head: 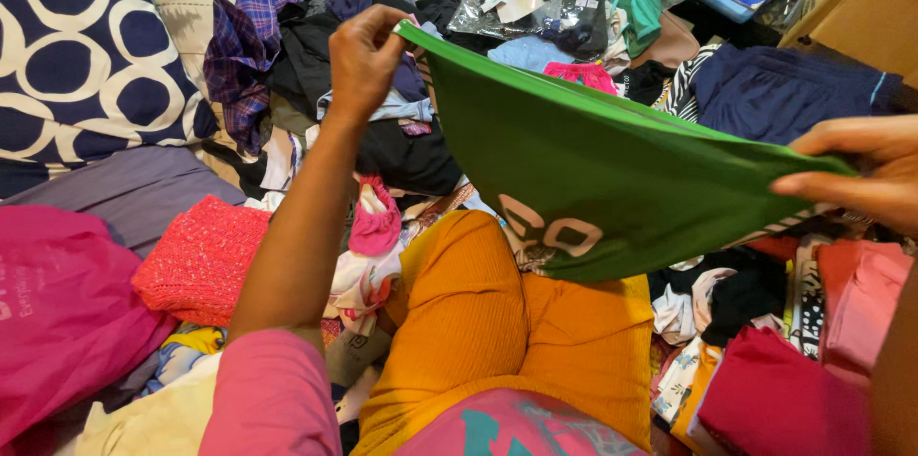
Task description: The person folds several items of clothing including a beige top, a pink shirt, a red garment, a dark blue item, and a green jersey by hand while sitting on the floor, placing each folded item onto separate stacks.
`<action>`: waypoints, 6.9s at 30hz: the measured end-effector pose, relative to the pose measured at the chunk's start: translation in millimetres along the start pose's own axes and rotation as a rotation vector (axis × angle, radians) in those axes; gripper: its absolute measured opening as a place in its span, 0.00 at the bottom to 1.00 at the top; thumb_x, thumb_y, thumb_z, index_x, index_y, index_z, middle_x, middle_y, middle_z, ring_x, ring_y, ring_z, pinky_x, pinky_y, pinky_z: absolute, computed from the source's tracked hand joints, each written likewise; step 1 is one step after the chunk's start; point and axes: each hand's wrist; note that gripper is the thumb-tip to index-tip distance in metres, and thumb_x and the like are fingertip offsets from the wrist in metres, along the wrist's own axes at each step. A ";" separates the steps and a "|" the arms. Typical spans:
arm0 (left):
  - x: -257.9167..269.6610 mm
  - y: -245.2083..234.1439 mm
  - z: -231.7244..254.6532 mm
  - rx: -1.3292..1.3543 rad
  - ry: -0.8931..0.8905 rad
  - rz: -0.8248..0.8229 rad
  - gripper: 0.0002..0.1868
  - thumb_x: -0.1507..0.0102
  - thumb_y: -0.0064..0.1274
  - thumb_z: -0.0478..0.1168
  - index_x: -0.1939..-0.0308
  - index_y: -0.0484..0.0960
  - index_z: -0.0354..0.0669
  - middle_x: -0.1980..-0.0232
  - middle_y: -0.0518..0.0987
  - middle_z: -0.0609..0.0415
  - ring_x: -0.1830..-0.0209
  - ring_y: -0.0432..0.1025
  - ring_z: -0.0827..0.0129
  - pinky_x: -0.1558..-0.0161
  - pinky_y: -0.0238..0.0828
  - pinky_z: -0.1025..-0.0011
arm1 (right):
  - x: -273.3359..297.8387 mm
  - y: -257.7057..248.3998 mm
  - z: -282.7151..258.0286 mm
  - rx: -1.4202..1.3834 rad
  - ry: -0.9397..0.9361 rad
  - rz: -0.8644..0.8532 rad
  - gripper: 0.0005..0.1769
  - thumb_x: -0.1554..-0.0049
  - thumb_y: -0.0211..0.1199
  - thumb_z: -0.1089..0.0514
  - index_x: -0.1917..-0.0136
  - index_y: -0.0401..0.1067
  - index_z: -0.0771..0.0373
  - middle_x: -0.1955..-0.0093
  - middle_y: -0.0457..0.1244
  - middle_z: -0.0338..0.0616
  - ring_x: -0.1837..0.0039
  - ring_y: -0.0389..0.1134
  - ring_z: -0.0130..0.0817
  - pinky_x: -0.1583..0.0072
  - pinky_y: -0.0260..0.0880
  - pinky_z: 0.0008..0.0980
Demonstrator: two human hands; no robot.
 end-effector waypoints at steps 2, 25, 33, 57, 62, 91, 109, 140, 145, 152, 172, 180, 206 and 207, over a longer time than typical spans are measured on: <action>-0.5 -12.7 9.7 0.590 -0.144 -0.181 0.07 0.34 0.55 0.36 0.55 0.83 0.36 0.53 0.85 0.48 0.51 0.78 0.65 0.44 0.73 0.65 | -5.3 9.8 -2.1 0.431 0.319 -0.045 0.15 0.47 0.74 0.49 0.48 0.85 0.55 0.61 0.70 0.41 0.64 0.67 0.40 0.61 0.70 0.42; -6.7 -112.3 91.0 -0.643 0.745 -0.115 0.13 0.43 0.66 0.27 0.55 0.84 0.36 0.43 0.76 0.39 0.38 0.68 0.44 0.39 0.64 0.56 | -45.0 -4.0 -24.6 0.682 -0.413 0.422 0.09 0.47 0.74 0.62 0.54 0.81 0.67 0.52 0.69 0.50 0.45 0.70 0.42 0.39 0.69 0.39; 18.9 -118.2 76.7 -0.321 0.434 -0.198 0.05 0.35 0.56 0.23 0.57 0.83 0.31 0.55 0.82 0.46 0.55 0.77 0.60 0.47 0.72 0.66 | -3.0 7.2 48.3 0.316 -0.326 0.507 0.06 0.40 0.71 0.63 0.52 0.79 0.69 0.49 0.69 0.51 0.43 0.70 0.43 0.38 0.70 0.37; 362.7 -21.9 -179.8 0.844 -1.120 -0.213 0.17 0.32 0.56 0.49 0.49 0.75 0.40 0.60 0.78 0.58 0.67 0.73 0.73 0.66 0.71 0.73 | 32.2 324.5 43.4 -1.258 0.656 -0.009 0.35 0.43 0.60 0.51 0.24 0.55 0.52 0.61 0.67 0.37 0.63 0.64 0.27 0.61 0.66 0.27; 351.0 -30.9 -157.9 0.399 -0.957 -0.383 0.10 0.32 0.59 0.44 0.58 0.81 0.40 0.65 0.78 0.62 0.70 0.70 0.80 0.67 0.66 0.79 | 44.1 332.0 55.8 -0.712 0.597 -0.074 0.50 0.45 0.66 0.71 0.16 0.52 0.48 0.65 0.63 0.42 0.63 0.59 0.28 0.60 0.59 0.29; 75.2 -57.0 42.2 -0.459 0.299 -0.234 0.18 0.40 0.62 0.23 0.47 0.83 0.39 0.50 0.77 0.48 0.49 0.76 0.59 0.49 0.75 0.68 | 15.6 147.4 -27.4 -0.218 0.001 0.773 0.22 0.38 0.69 0.76 0.31 0.75 0.69 0.43 0.67 0.48 0.44 0.69 0.27 0.41 0.69 0.23; 118.1 44.9 33.2 0.240 -0.152 -0.341 0.13 0.38 0.63 0.33 0.53 0.76 0.41 0.61 0.74 0.62 0.63 0.69 0.84 0.61 0.70 0.81 | 0.0 170.2 -77.0 -0.285 -0.068 0.453 0.10 0.37 0.58 0.73 0.49 0.78 0.66 0.47 0.67 0.43 0.48 0.67 0.24 0.45 0.64 0.21; 131.4 207.2 162.6 0.378 0.523 -0.793 0.28 0.38 0.64 0.48 0.39 0.73 0.39 0.46 0.79 0.49 0.41 0.74 0.58 0.28 0.51 0.47 | 114.7 120.8 -138.6 -0.112 0.030 0.572 0.15 0.41 0.70 0.69 0.41 0.73 0.66 0.51 0.68 0.39 0.50 0.69 0.21 0.49 0.69 0.20; 130.3 208.7 124.6 0.182 0.542 -0.720 0.12 0.36 0.62 0.43 0.53 0.78 0.46 0.60 0.79 0.54 0.54 0.76 0.58 0.35 0.63 0.53 | 151.6 110.1 -123.1 -0.325 0.233 0.892 0.18 0.39 0.69 0.73 0.39 0.68 0.67 0.49 0.66 0.41 0.51 0.67 0.19 0.48 0.69 0.19; 81.2 196.7 120.8 0.202 0.404 -0.626 0.11 0.36 0.65 0.39 0.59 0.77 0.39 0.62 0.77 0.50 0.60 0.75 0.55 0.57 0.68 0.62 | 159.6 106.9 -45.4 -0.440 0.205 0.932 0.16 0.32 0.65 0.80 0.35 0.66 0.73 0.42 0.65 0.47 0.45 0.67 0.26 0.39 0.71 0.22; 255.0 128.2 31.5 0.375 -0.239 -1.184 0.08 0.39 0.60 0.38 0.58 0.82 0.40 0.62 0.84 0.51 0.59 0.79 0.67 0.56 0.74 0.68 | 234.4 260.4 -18.4 -0.936 0.812 0.064 0.14 0.39 0.65 0.66 0.40 0.73 0.67 0.55 0.69 0.44 0.58 0.68 0.33 0.57 0.65 0.33; 238.3 222.1 16.5 -0.232 -0.100 -0.534 0.20 0.34 0.56 0.40 0.38 0.75 0.43 0.34 0.73 0.42 0.31 0.66 0.47 0.34 0.60 0.48 | 128.8 294.0 28.9 -0.298 0.439 0.760 0.19 0.37 0.62 0.64 0.34 0.69 0.66 0.36 0.65 0.50 0.35 0.66 0.38 0.34 0.68 0.37; 299.8 262.4 -54.2 0.255 -0.570 -0.562 0.15 0.37 0.60 0.43 0.50 0.78 0.41 0.58 0.80 0.51 0.60 0.74 0.70 0.57 0.71 0.71 | 146.2 329.8 -10.3 -1.751 0.776 0.525 0.24 0.47 0.64 0.66 0.36 0.71 0.66 0.46 0.70 0.45 0.47 0.73 0.35 0.44 0.76 0.34; 298.5 261.1 -52.2 0.376 -0.681 -0.528 0.15 0.36 0.59 0.42 0.48 0.78 0.41 0.56 0.80 0.53 0.59 0.73 0.71 0.57 0.71 0.72 | 150.6 315.2 -10.3 -1.728 0.773 0.580 0.23 0.46 0.64 0.65 0.37 0.71 0.67 0.46 0.71 0.47 0.48 0.73 0.36 0.46 0.76 0.35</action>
Point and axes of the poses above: each hand's wrist, its own x-axis away from the middle knuckle, its own y-axis out of the palm, z = x × y
